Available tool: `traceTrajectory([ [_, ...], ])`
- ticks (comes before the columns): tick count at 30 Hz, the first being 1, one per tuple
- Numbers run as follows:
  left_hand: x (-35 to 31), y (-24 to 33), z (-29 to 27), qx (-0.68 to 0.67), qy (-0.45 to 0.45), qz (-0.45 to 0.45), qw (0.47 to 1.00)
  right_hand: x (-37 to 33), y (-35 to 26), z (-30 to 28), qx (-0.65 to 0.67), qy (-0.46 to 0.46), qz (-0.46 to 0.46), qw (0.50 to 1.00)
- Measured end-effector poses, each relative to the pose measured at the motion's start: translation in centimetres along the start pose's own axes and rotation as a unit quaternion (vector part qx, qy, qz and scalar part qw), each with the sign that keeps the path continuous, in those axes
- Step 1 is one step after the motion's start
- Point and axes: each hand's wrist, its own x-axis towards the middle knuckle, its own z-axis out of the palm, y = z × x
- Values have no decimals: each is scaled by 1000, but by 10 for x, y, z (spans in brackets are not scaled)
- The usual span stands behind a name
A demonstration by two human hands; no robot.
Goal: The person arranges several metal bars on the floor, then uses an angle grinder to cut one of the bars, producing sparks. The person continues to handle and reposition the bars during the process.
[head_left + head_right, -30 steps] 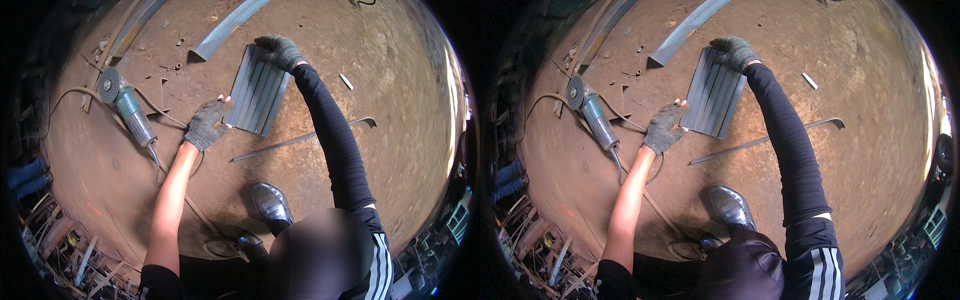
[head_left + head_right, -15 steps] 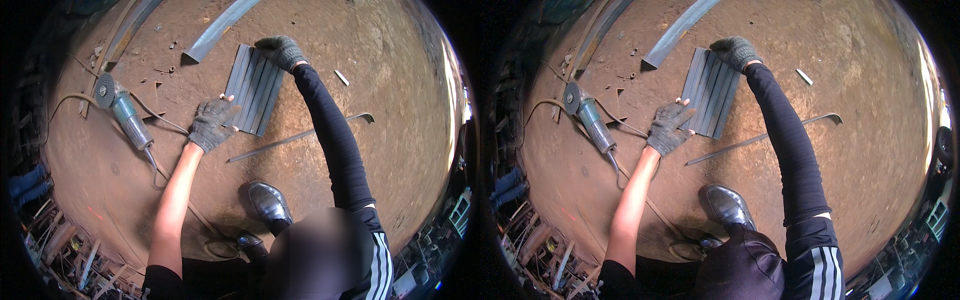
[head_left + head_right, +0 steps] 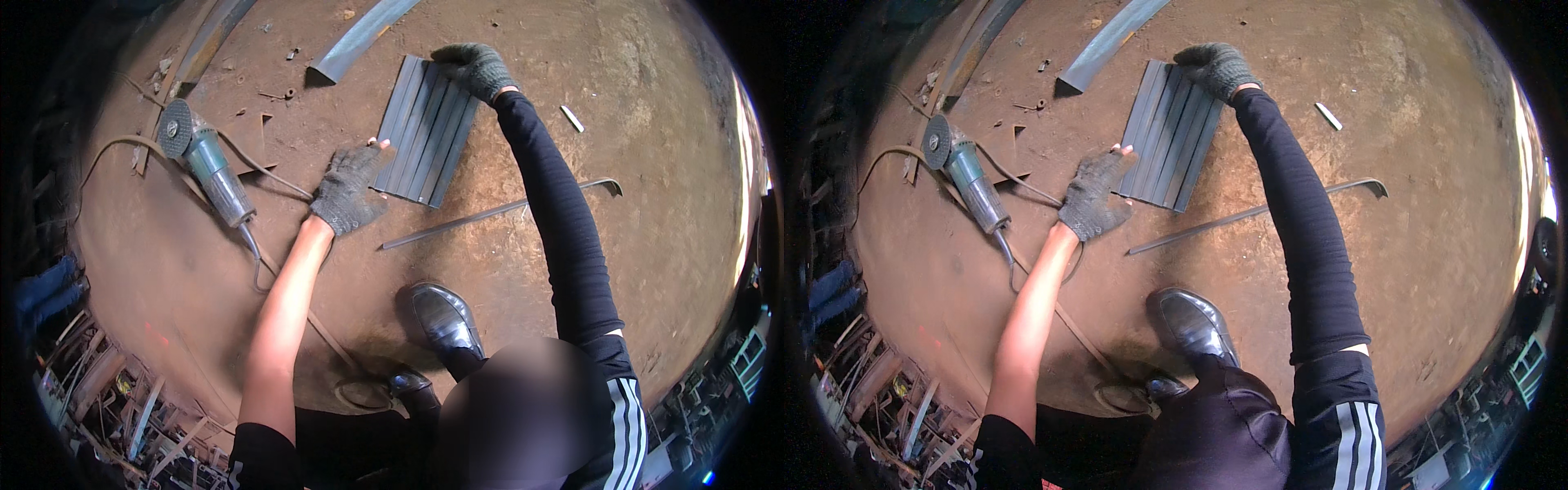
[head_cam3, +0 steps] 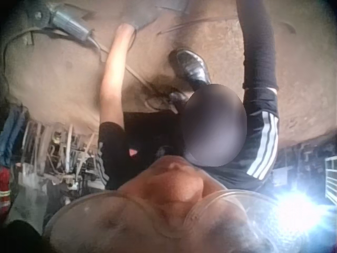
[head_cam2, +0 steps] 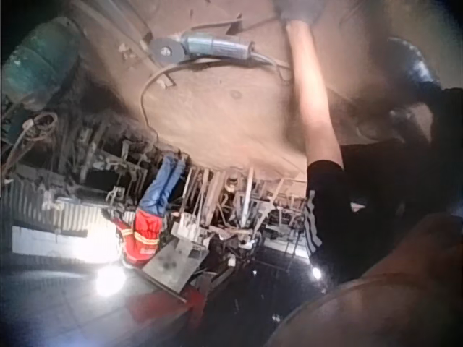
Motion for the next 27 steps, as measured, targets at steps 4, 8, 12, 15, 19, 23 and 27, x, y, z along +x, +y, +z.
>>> traceTrajectory([
  [4, -5, 2, 3, -3, 2, -28, 1000, 1, -5, 3, 2, -9, -7, 1000],
  [8, -1, 2, 3, -1, 13, -16, 1000, 5, 4, 0, -13, 1, -10, 1000],
  [12, -2, -4, 5, -29, 17, -3, 999, 7, 9, 3, -15, -5, -5, 1000],
  [15, -4, -11, 3, -24, 1, 12, 1000, 3, 0, -2, -4, -24, -11, 1000],
  [19, -4, -11, 3, -20, 2, 17, 1000, -4, -7, -10, 98, -21, 12, 995],
  [23, -2, -5, 3, -1, 7, 18, 1000, -7, 8, -20, 193, -4, 12, 981],
  [27, -2, 1, 2, -8, 16, -5, 1000, -11, 13, -23, 213, 8, 25, 977],
])
